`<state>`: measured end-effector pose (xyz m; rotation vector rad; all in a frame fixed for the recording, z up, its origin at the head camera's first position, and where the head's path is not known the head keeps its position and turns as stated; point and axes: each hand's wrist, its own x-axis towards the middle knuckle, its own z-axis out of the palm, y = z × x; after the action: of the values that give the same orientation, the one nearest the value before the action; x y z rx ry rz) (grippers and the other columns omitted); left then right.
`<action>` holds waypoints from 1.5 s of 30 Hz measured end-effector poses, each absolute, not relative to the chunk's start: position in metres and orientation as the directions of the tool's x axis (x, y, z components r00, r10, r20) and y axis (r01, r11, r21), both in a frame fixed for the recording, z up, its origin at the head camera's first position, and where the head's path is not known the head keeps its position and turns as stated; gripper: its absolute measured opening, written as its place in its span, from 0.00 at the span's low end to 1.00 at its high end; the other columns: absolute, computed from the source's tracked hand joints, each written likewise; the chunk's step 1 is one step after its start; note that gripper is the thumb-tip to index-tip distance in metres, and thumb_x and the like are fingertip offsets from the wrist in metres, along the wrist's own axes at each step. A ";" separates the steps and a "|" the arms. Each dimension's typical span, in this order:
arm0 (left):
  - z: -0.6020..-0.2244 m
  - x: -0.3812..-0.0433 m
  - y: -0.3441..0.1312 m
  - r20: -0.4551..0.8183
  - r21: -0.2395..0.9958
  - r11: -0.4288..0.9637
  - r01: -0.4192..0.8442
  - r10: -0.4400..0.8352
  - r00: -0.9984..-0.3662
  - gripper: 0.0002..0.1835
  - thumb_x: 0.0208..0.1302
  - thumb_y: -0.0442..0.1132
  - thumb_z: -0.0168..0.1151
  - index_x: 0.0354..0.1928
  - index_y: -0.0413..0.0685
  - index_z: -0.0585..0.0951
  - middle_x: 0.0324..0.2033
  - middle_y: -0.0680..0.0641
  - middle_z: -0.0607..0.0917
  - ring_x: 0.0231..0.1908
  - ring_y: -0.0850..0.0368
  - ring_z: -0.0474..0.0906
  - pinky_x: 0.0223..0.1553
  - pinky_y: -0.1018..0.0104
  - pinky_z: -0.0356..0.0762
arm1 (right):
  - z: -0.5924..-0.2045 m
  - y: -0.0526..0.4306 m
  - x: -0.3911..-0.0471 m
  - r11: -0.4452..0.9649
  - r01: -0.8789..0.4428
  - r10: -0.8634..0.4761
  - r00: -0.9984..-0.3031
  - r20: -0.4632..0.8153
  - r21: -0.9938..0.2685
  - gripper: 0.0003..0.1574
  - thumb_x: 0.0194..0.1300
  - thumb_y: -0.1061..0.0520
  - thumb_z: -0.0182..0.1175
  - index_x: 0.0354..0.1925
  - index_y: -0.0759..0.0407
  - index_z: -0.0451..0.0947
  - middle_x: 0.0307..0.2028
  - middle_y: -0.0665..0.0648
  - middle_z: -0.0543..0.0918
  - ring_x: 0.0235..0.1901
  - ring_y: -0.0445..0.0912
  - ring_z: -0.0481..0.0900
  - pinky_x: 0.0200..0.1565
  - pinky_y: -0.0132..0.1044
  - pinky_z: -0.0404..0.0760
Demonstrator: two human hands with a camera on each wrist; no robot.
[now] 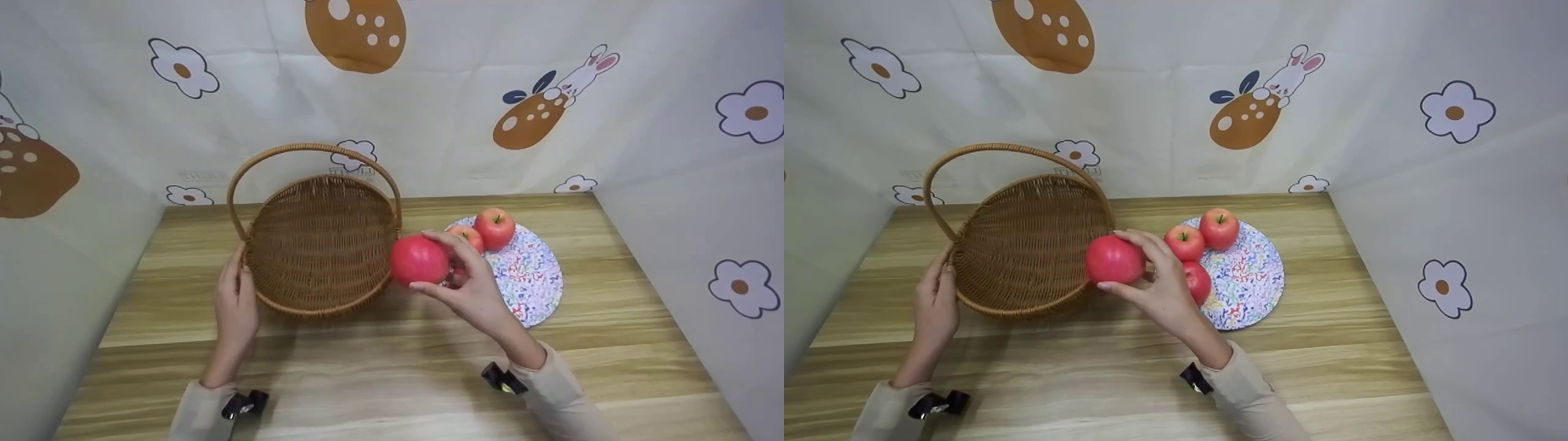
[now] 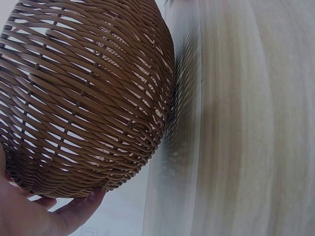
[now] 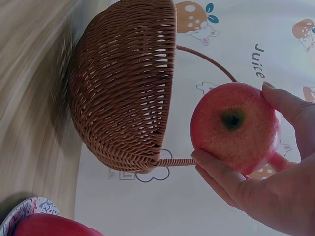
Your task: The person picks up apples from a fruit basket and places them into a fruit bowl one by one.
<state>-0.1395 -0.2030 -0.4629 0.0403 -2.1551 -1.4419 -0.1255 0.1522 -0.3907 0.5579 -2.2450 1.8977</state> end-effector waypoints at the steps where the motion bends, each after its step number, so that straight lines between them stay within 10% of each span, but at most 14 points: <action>1: -0.463 -0.139 -0.203 0.418 0.866 0.422 0.269 -0.312 -0.853 0.25 0.79 0.28 0.44 0.74 0.28 0.69 0.73 0.27 0.70 0.75 0.30 0.63 0.79 0.43 0.57 | -0.391 0.153 -0.126 0.128 -0.372 -0.181 -0.920 0.347 -0.920 0.43 0.55 0.67 0.80 0.68 0.61 0.77 0.65 0.61 0.77 0.55 0.57 0.83 0.50 0.41 0.90; 45: -0.464 -0.139 -0.203 0.412 0.869 0.418 0.264 -0.318 -0.854 0.26 0.79 0.29 0.44 0.74 0.30 0.70 0.72 0.27 0.71 0.75 0.30 0.64 0.78 0.40 0.58 | -0.391 0.185 -0.130 0.118 -0.315 -0.064 -0.949 0.310 -0.942 0.44 0.51 0.73 0.79 0.67 0.68 0.75 0.66 0.62 0.76 0.58 0.57 0.83 0.55 0.41 0.88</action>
<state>-0.1389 -0.2029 -0.4635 0.0456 -2.1496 -1.4529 -0.1300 0.1855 -0.3909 0.3788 -2.1959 1.9306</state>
